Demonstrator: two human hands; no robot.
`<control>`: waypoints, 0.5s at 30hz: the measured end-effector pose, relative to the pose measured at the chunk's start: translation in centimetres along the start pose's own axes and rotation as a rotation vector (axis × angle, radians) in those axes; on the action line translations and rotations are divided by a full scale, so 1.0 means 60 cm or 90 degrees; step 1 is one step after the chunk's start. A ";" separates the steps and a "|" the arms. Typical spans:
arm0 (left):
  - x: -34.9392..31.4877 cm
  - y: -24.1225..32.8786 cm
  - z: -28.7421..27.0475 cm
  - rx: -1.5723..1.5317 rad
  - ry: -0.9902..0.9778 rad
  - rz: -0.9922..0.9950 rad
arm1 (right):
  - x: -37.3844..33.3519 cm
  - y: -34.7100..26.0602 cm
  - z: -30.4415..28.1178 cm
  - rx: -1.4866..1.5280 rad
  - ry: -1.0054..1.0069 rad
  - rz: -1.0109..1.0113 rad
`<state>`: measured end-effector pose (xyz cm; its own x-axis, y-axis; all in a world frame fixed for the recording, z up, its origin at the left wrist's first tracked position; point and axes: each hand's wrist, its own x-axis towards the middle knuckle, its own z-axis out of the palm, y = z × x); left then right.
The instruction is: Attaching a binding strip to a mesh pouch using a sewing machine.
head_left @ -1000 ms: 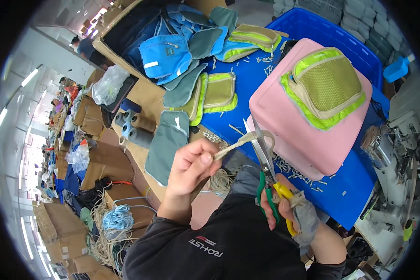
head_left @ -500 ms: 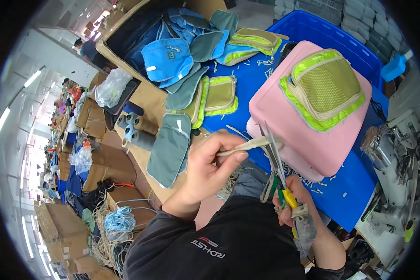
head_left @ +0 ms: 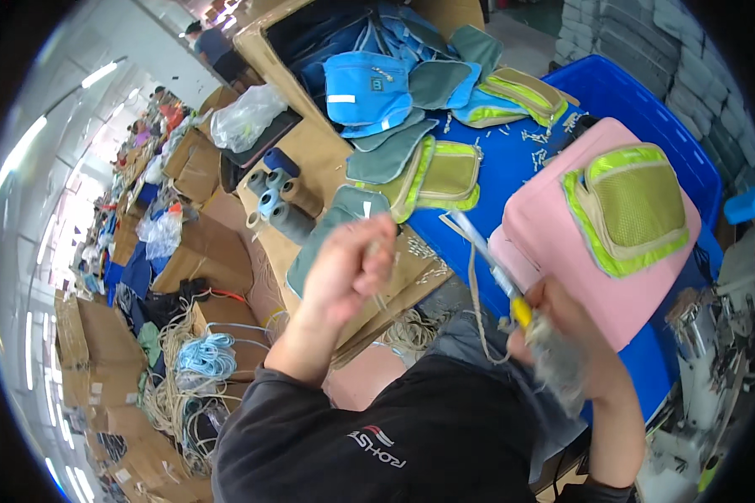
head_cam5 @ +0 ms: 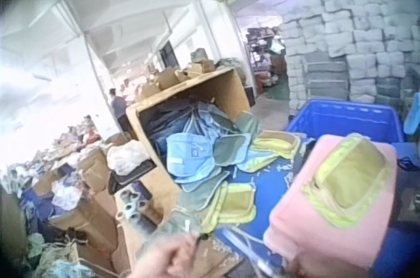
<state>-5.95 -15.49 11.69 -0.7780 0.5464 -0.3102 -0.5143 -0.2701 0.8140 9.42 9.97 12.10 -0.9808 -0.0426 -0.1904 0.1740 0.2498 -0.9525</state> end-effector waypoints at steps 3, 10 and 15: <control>-0.003 -0.043 -0.006 -0.045 -0.010 0.001 | -0.015 0.020 0.027 0.014 -0.077 0.053; 0.000 -0.076 0.032 0.021 -0.032 0.030 | -0.022 0.066 0.064 0.268 -0.123 0.126; 0.007 -0.089 0.054 0.120 -0.121 0.020 | -0.023 0.063 0.077 0.291 -0.060 0.138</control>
<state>-2.36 -11.25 8.80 -0.7016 0.6839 -0.2001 -0.4006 -0.1463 0.9045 11.86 6.49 7.66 -0.9091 -0.1289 -0.3960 0.4144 -0.1842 -0.8913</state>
